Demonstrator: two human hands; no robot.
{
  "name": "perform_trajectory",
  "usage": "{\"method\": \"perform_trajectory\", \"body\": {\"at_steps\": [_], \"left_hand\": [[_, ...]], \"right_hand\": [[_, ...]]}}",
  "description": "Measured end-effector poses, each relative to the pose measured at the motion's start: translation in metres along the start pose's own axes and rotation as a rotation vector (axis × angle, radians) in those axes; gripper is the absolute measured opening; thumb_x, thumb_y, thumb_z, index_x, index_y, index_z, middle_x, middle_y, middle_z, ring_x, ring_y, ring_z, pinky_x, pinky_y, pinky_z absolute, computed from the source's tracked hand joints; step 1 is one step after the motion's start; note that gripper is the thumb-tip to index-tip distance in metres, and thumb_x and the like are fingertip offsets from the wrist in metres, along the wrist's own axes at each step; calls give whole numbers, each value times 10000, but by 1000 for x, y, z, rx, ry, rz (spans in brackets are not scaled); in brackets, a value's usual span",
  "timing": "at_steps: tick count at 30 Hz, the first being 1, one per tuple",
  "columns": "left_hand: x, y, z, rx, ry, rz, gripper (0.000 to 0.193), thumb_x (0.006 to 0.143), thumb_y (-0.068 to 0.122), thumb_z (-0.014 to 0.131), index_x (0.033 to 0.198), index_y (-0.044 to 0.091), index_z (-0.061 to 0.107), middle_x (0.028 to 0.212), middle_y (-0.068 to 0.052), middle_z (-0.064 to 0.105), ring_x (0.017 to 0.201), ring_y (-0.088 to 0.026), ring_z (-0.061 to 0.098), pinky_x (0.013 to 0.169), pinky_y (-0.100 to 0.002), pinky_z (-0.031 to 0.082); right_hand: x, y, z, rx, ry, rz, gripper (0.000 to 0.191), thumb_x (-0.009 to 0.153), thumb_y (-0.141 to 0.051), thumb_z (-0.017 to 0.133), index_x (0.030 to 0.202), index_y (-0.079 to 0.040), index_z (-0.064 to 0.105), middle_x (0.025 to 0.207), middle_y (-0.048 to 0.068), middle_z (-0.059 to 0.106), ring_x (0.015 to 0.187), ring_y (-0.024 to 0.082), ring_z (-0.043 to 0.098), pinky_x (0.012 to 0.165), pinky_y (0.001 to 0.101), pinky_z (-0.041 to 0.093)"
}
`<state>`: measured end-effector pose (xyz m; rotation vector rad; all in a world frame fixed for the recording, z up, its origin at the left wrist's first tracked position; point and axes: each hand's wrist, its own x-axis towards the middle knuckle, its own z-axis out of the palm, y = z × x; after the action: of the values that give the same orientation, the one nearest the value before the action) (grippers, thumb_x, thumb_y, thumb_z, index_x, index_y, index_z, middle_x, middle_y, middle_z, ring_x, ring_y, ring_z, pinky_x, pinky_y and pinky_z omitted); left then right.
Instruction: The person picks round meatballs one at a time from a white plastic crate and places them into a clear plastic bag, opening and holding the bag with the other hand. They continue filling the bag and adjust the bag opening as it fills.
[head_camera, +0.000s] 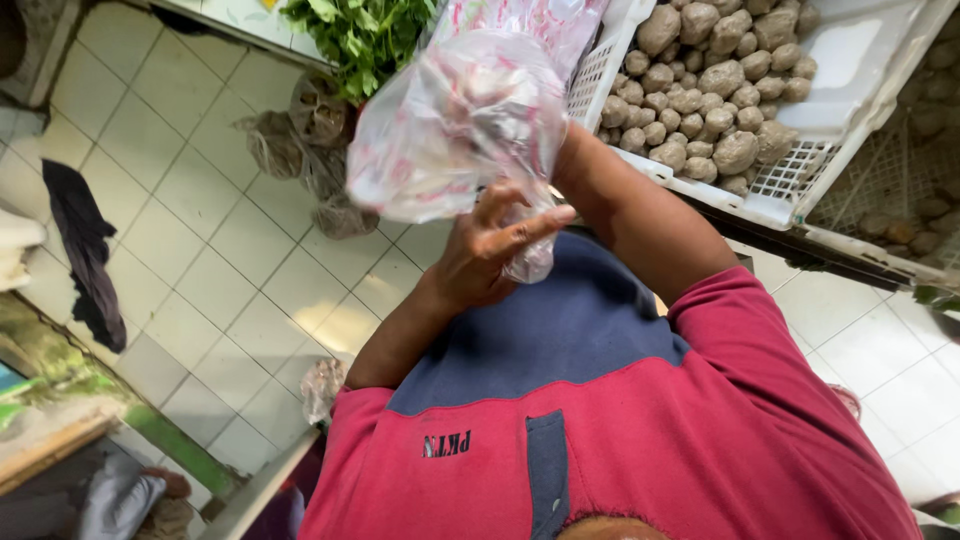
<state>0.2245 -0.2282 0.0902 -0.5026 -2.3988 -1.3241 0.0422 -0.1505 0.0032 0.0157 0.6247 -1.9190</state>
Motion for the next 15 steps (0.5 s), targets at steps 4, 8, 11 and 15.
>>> {"method": "perform_trajectory", "body": {"at_steps": [4,8,11,15], "left_hand": [[6,-31,9,-159,298,-164,325,1095,130,530,1414,120,595,1246,-106,588,1073,-231,652,853,-347,580],[26,-78,13,-503,760,-432,531,1127,248,328,1590,2,404,1401,-188,601,1132,-236,622,929,-348,568],[58,-124,16,-398,686,-445,518,1140,236,304,1592,-9,372,1544,-200,492,1336,-275,542,1119,-386,491],[69,-141,47,-431,631,-661,448,1129,133,374,1544,-34,350,1542,-210,466,1425,-319,493,1220,-402,388]], "right_hand": [[27,-33,-9,-166,259,-270,275,1054,-172,632,1270,-18,560,1118,86,651,941,129,598,781,278,510],[27,-76,-12,-897,587,-257,197,1070,-149,613,1218,-25,570,1093,50,641,950,103,578,812,280,505],[5,-105,-11,-729,283,-370,184,1058,-158,607,1222,-78,581,1061,-57,615,979,39,589,864,234,538],[-72,-172,-59,-1172,97,-497,179,1142,-146,588,1130,-16,710,1038,50,741,910,147,719,826,387,621]]}}
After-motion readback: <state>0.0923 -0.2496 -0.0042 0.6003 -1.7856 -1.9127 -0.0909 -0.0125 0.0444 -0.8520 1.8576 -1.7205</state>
